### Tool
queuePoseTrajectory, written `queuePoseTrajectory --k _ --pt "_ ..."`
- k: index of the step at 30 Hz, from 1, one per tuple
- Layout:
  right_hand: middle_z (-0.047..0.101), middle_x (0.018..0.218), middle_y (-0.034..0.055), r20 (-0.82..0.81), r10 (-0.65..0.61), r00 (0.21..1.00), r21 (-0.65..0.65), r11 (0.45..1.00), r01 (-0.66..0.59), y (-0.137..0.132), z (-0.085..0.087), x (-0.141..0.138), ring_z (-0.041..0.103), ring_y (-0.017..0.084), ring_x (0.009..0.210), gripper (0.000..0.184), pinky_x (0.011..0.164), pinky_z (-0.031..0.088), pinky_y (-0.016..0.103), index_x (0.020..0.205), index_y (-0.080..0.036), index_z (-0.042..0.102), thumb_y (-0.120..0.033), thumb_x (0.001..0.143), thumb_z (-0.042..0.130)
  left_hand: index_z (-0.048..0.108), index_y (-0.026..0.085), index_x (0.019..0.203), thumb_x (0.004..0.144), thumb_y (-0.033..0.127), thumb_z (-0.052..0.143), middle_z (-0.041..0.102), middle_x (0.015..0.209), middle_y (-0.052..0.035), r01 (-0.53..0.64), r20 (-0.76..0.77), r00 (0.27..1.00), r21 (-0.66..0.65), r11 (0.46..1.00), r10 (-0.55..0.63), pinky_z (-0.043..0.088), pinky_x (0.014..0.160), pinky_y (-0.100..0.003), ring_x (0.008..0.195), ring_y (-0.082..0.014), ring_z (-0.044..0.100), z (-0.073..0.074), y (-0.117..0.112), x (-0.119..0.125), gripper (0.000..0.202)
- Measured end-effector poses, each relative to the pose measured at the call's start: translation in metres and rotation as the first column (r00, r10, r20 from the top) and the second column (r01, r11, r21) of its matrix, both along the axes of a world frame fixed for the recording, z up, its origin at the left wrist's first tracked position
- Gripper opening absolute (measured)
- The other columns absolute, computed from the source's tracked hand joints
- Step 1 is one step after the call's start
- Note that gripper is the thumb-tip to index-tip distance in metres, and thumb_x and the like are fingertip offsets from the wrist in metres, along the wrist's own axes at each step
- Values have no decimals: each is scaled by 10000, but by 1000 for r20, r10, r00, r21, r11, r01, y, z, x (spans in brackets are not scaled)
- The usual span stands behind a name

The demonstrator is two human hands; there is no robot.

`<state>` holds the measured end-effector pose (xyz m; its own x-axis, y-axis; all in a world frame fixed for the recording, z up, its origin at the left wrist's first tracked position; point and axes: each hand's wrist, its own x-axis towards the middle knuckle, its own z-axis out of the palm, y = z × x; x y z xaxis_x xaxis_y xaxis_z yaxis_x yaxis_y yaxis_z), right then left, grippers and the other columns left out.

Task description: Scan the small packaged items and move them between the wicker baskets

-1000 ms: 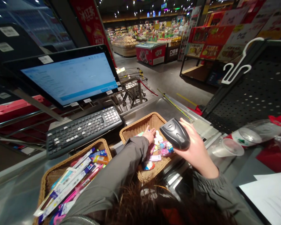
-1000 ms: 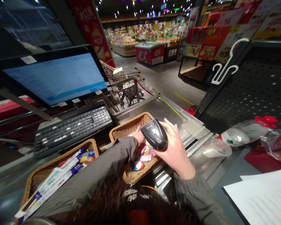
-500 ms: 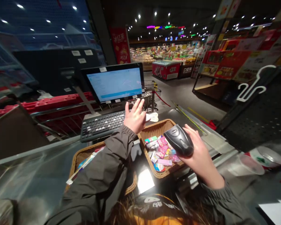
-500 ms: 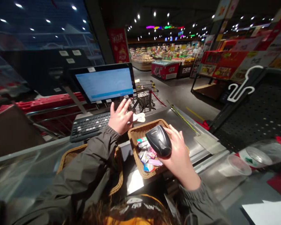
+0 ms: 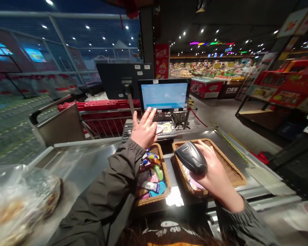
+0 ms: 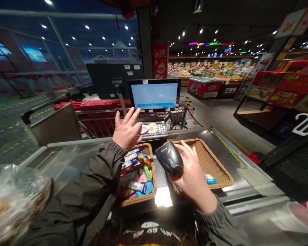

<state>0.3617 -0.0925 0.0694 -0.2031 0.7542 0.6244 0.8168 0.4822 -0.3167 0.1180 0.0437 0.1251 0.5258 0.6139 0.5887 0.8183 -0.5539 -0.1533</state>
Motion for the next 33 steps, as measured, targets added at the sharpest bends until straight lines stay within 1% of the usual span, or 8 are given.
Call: queuePoseTrajectory --k 5,13,17,25,29,33 --pt "598 1282 177 31 10 999 0 1000 -10 -4 1 -11 427 423 1370 547 1094 305 734 1250 -198 518 -225 714 624 671 199 1019 764 216 609 225 1633 -87 -13 -5 1000 3 1000 13 -94 1197 -620 1517 -309 186 -4 -3 -15 263" --pt "595 1296 187 30 -18 999 -24 1000 19 -14 2 -17 422 422 1382 518 1092 303 739 1234 -190 520 -230 723 593 678 187 971 721 204 651 292 1601 -138 22 24 999 65 998 -24 -53 1193 -653 1493 -340 251 -8 -2 -21 253" --pt "598 1294 189 34 -28 999 -29 999 29 -18 0 -16 445 421 1365 523 1088 311 737 1247 -195 518 -242 731 595 678 192 957 721 196 648 307 1594 -143 39 35 999 76 996 -42 -38 1189 -666 1490 -338 260 -11 0 -22 237" --pt "595 1308 195 41 -42 998 -41 998 44 -20 -4 -13 450 417 1363 550 1097 306 728 1280 -186 504 -255 745 611 685 185 953 785 258 639 329 1586 -145 74 49 996 60 995 -77 -37 1190 -667 1488 -339 267 -16 2 -18 189" --pt "588 1330 183 36 -46 998 -71 996 48 -19 -5 -12 456 418 1360 531 1100 302 727 1268 -203 520 -256 747 612 690 177 955 808 287 630 318 1591 -151 82 19 996 31 996 -82 -27 1183 -681 1486 -349 268 -23 1 -21 193" --pt "589 1328 184 43 -28 999 -101 994 32 -17 -8 -11 459 423 1357 528 1096 297 739 1263 -208 522 -272 749 626 689 172 949 789 279 644 332 1585 -156 80 -41 996 -26 997 -81 -14 1182 -684 1484 -351 270 -37 -1 -30 198"
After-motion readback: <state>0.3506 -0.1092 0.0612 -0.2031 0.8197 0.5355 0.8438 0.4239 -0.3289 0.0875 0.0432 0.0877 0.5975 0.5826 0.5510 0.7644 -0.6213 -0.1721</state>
